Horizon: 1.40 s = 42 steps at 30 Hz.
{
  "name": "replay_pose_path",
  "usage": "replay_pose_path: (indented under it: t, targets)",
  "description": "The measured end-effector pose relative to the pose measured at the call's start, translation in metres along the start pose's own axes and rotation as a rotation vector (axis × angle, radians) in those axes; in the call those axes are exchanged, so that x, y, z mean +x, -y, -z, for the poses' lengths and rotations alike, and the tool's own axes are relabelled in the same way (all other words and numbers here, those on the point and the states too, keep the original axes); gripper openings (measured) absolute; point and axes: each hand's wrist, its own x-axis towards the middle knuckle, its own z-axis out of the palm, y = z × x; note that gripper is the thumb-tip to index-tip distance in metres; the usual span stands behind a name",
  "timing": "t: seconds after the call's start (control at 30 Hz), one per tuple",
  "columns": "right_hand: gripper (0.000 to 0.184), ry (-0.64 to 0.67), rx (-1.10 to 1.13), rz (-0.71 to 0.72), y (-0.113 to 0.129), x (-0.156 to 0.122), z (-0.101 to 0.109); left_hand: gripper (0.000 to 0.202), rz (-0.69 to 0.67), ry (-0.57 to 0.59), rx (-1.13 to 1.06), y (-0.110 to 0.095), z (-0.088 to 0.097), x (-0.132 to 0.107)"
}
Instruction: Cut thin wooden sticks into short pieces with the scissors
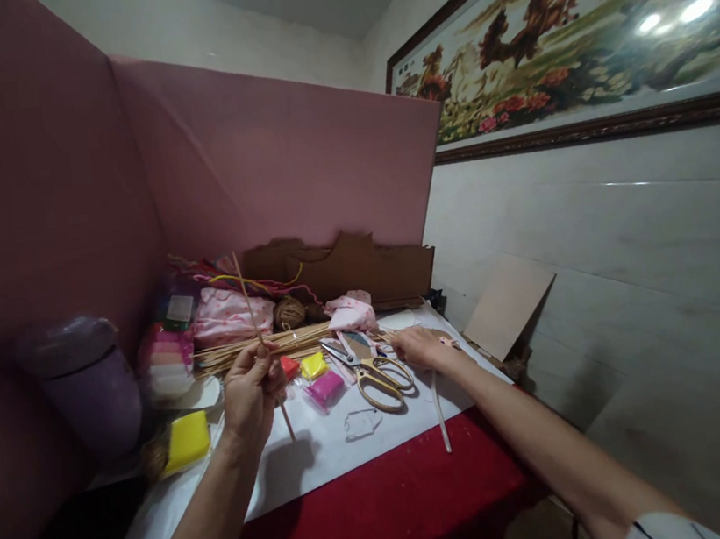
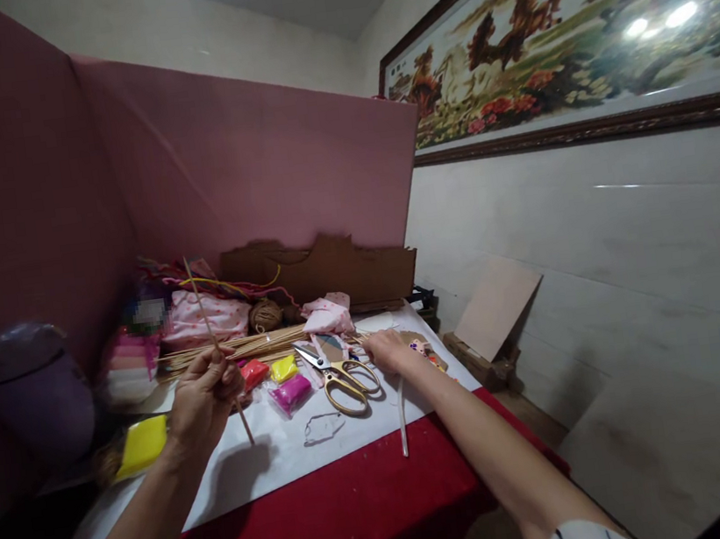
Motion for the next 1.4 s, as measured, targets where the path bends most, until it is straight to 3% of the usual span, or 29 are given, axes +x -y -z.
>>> replay_pose_path:
  t: [0.27,0.4,0.5,0.6,0.7,1.0,1.2,1.3,1.4]
  targets:
    - [0.023,-0.116,0.027,-0.056,0.007,-0.002,0.007,0.013,-0.01,0.0,-0.022,0.0,-0.001,0.001]
    - [0.018,-0.176,0.217,0.077,0.027,-0.018,0.005,0.014,-0.004,0.027,-0.039,0.002,-0.001,0.0]
    - [0.014,-0.099,0.32,0.123,0.046,-0.032,-0.003,0.015,-0.001,0.056,-0.037,0.003,-0.002,-0.003]
    - [0.031,-0.027,0.332,0.081,0.059,-0.039,-0.011,0.016,-0.001,0.069,-0.032,0.002,-0.003,-0.005]
    - [0.04,-0.054,0.39,0.12,0.062,-0.037,-0.013,0.018,0.0,0.073,-0.033,0.002,-0.003,-0.006]
    - [0.051,-0.069,0.726,0.085,0.05,-0.046,0.017,0.02,-0.009,0.113,0.001,0.005,-0.009,-0.012]
    - [0.053,0.155,1.104,0.021,0.048,-0.071,0.02,0.017,0.0,0.133,-0.019,0.004,-0.009,-0.014]
    - [0.056,0.129,1.256,0.118,0.05,-0.083,0.025,0.018,0.017,0.118,-0.032,0.002,-0.009,-0.014]
    - [0.057,0.089,1.232,0.204,0.055,-0.094,0.036,0.019,0.032,0.112,-0.038,0.0,-0.011,-0.017]
